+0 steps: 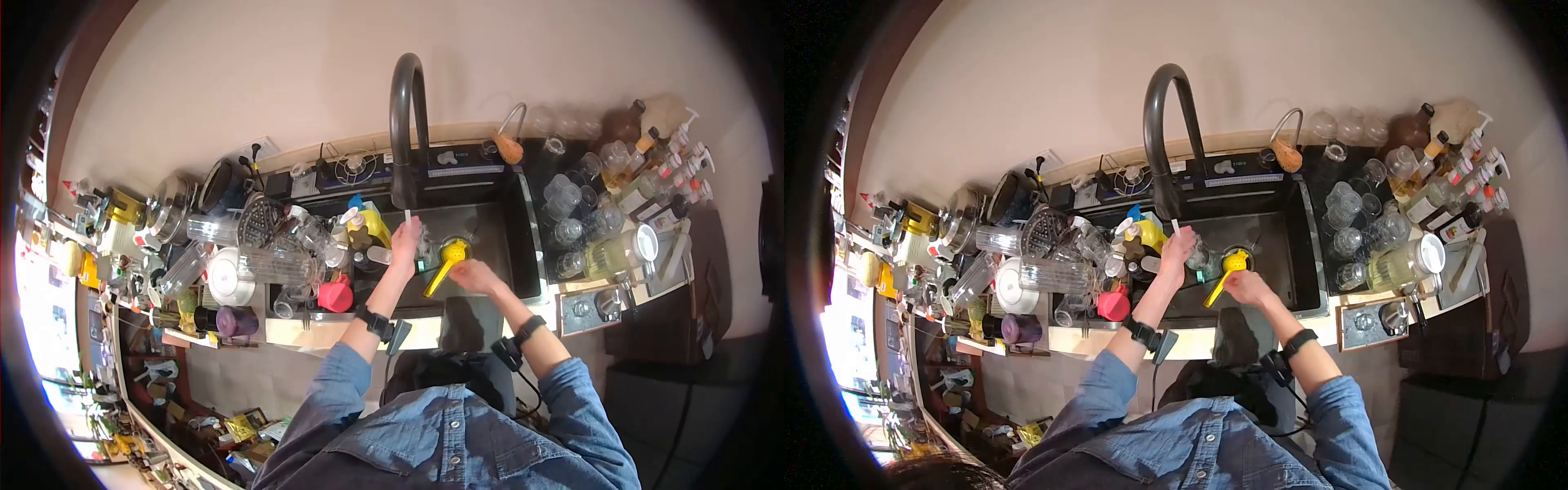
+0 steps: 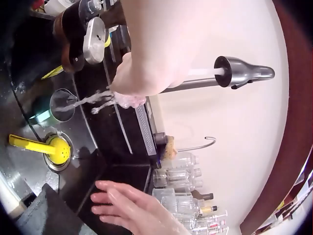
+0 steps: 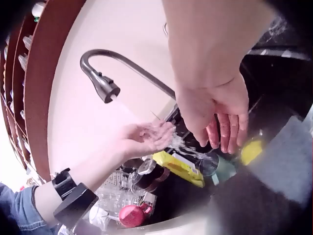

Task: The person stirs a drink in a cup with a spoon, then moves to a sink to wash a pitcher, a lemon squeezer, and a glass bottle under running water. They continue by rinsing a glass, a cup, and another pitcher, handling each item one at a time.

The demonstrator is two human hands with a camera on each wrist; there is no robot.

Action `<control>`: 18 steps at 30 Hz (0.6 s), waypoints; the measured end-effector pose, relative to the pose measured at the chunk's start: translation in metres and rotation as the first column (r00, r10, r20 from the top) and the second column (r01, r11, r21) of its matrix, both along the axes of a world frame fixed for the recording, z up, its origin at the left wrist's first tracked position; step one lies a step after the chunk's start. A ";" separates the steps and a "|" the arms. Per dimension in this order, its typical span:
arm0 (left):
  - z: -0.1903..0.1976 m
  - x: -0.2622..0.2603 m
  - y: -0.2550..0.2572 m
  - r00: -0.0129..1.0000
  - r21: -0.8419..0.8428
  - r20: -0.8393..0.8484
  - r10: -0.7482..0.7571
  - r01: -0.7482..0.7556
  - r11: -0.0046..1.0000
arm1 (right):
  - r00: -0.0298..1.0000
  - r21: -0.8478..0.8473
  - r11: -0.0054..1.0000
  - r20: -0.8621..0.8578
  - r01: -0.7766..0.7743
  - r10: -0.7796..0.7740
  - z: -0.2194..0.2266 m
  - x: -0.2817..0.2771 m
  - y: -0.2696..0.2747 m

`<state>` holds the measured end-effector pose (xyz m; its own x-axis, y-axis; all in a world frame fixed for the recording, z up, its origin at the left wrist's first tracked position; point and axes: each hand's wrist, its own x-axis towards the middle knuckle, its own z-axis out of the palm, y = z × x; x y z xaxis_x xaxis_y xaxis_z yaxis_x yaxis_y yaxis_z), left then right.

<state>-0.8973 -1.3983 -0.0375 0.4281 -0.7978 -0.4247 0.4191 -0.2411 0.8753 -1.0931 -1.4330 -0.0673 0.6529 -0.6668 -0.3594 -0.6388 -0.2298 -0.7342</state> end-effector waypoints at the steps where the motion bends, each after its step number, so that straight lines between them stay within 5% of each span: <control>1: 0.001 -0.001 0.003 0.998 0.052 0.063 -0.008 0.005 0.999 | 1.000 0.036 0.999 -0.021 -0.013 0.014 -0.008 0.016 -0.004; 2: -0.001 -0.005 0.010 0.995 -0.027 0.066 0.080 -0.078 0.997 | 0.998 0.086 0.995 -0.046 -0.043 0.048 -0.020 0.033 -0.008; 9: 0.008 -0.006 0.080 0.967 0.043 0.191 -0.171 0.166 0.985 | 0.955 0.192 0.956 -0.153 -0.223 0.254 -0.083 0.106 -0.010; 10: 0.018 -0.004 0.091 0.970 0.059 0.151 -0.189 0.182 0.982 | 0.920 0.037 0.929 -0.134 -0.367 0.369 -0.153 0.107 -0.015; 12: 0.024 -0.001 0.107 0.971 0.085 0.102 -0.218 0.210 0.974 | 0.991 0.472 0.878 -0.129 0.084 -0.026 -0.124 0.114 -0.006; 15: -0.001 0.007 0.126 0.956 0.145 0.111 -0.272 0.256 0.956 | 0.966 0.617 0.757 -0.023 0.215 -0.256 -0.134 0.114 0.000; 18: -0.025 0.018 0.139 0.935 0.208 0.139 -0.325 0.293 0.933 | 0.967 0.317 0.915 -0.116 0.251 -0.225 -0.101 0.122 0.005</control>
<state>-0.8788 -1.2591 -0.0626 0.2504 -0.8182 -0.5175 0.1481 -0.4959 0.8557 -0.9713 -1.4275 -0.1681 0.4514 -0.6363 -0.6256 -0.7014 0.1803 -0.6895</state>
